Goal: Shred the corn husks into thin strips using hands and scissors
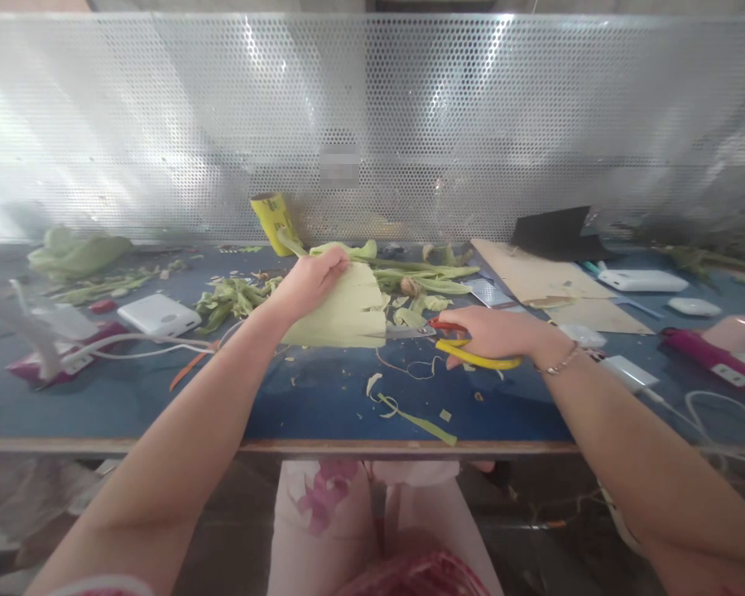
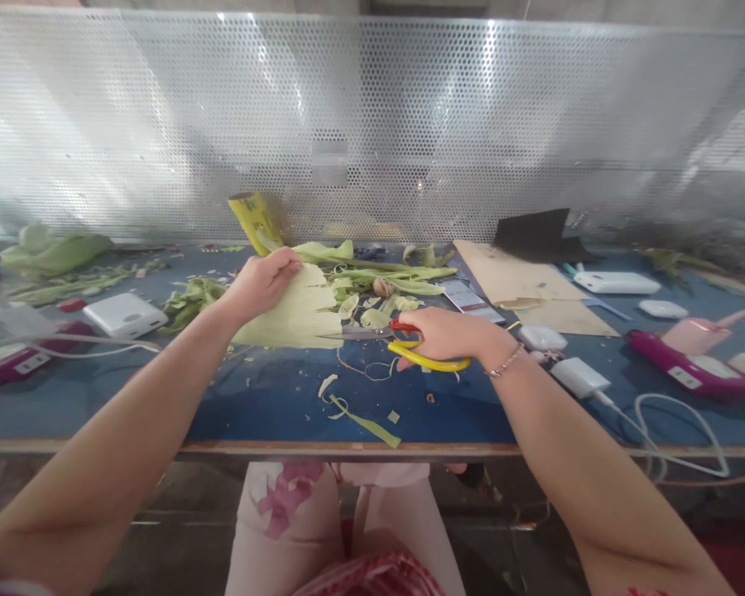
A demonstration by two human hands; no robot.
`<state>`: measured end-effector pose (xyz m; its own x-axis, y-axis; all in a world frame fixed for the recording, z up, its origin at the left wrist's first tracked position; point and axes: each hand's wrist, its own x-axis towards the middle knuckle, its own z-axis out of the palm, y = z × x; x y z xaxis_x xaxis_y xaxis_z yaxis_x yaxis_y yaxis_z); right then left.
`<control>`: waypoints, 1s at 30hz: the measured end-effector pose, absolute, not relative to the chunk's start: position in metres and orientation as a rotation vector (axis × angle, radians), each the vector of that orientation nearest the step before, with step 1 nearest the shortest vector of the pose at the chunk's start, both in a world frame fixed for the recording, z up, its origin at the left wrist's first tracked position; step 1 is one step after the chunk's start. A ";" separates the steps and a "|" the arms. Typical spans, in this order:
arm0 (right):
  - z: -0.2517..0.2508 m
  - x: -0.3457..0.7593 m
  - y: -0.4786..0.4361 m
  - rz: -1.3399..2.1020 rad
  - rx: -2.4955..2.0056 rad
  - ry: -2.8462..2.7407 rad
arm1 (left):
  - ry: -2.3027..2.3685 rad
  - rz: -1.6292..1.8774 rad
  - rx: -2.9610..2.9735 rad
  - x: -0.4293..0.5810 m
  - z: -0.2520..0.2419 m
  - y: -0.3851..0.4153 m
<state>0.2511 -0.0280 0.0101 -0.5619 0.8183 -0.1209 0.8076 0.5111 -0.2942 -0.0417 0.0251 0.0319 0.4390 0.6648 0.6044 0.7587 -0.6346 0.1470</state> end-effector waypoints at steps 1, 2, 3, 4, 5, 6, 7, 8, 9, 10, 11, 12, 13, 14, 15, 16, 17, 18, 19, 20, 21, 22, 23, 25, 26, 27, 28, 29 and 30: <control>0.011 0.250 -0.028 0.502 -1.453 -2.704 | -1.261 -0.961 -2.545 -0.042 0.032 0.025; 0.011 0.249 -0.029 0.503 -1.456 -2.705 | -1.260 -0.957 -2.551 -0.041 0.031 0.025; 0.012 0.249 -0.029 0.501 -1.459 -2.706 | -1.261 -0.955 -2.555 -0.041 0.031 0.025; 0.013 0.248 -0.030 0.494 -1.459 -2.708 | -1.262 -0.954 -2.558 -0.041 0.031 0.025; 0.013 0.247 -0.031 0.488 -1.455 -2.711 | -1.263 -0.951 -2.561 -0.040 0.030 0.025; 0.014 0.247 -0.031 0.483 -1.447 -2.715 | -1.263 -0.948 -2.563 -0.040 0.030 0.025; 0.015 0.246 -0.032 0.477 -1.436 -2.719 | -1.259 -0.944 -2.566 -0.039 0.030 0.024; 0.015 0.246 -0.032 0.474 -1.426 -2.723 | -1.254 -0.938 -2.570 -0.039 0.030 0.024; 0.015 0.246 -0.032 0.472 -1.417 -2.728 | -1.249 -0.934 -2.573 -0.038 0.030 0.023; 0.015 0.245 -0.033 0.470 -1.411 -2.732 | -1.243 -0.934 -2.575 -0.037 0.030 0.023; 0.015 0.245 -0.033 0.468 -1.404 -2.736 | -1.235 -0.937 -2.576 -0.037 0.030 0.023; 0.014 0.245 -0.032 0.460 -1.396 -2.740 | -1.230 -0.940 -2.578 -0.036 0.030 0.022; 0.014 0.245 -0.032 0.455 -1.388 -2.744 | -1.227 -0.941 -2.580 -0.036 0.030 0.022; 0.013 0.245 -0.031 0.451 -1.380 -2.747 | -1.229 -0.936 -2.582 -0.036 0.030 0.022; 0.012 0.246 -0.031 0.446 -1.376 -2.748 | -1.234 -0.928 -2.582 -0.036 0.030 0.022; 0.011 0.246 -0.030 0.443 -1.375 -2.750 | -1.244 -0.917 -2.582 -0.036 0.029 0.022; 0.011 0.246 -0.030 0.442 -1.378 -2.752 | -1.253 -0.907 -2.582 -0.036 0.029 0.022; 0.011 0.246 -0.030 0.445 -1.380 -2.753 | -1.259 -0.901 -2.582 -0.036 0.029 0.022; 0.011 0.247 -0.030 0.456 -1.381 -2.754 | -1.260 -0.900 -2.583 -0.036 0.029 0.022; 0.011 0.247 -0.030 0.470 -1.383 -2.754 | -1.255 -0.904 -2.583 -0.036 0.029 0.022; 0.011 0.247 -0.030 0.488 -1.390 -2.750 | -1.250 -0.908 -2.585 -0.037 0.030 0.022; 0.012 0.248 -0.030 0.506 -1.402 -2.740 | -1.249 -0.912 -2.584 -0.037 0.030 0.022; 0.012 0.248 -0.030 0.520 -1.418 -2.727 | -1.250 -0.914 -2.581 -0.037 0.030 0.022; 0.012 0.249 -0.030 0.537 -1.456 -2.701 | -1.262 -0.915 -2.575 -0.037 0.030 0.022; 0.013 0.249 -0.030 0.543 -1.469 -2.692 | -1.268 -0.915 -2.572 -0.037 0.030 0.023; 0.013 0.249 -0.030 0.554 -1.477 -2.690 | -1.271 -0.913 -2.570 -0.037 0.030 0.023; 0.013 0.249 -0.029 0.570 -1.483 -2.690 | -1.272 -0.914 -2.569 -0.037 0.030 0.023; 0.013 0.249 -0.029 0.596 -1.486 -2.691 | -1.273 -0.913 -2.571 -0.037 0.029 0.024; 0.014 0.249 -0.029 0.628 -1.485 -2.693 | -1.272 -0.913 -2.573 -0.037 0.029 0.024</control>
<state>0.2492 -0.0291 0.0137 -0.5521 0.8126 -0.1867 0.8114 0.4721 -0.3447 -0.0372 0.0241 0.0290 0.4619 0.6791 0.5705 0.7578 -0.6365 0.1440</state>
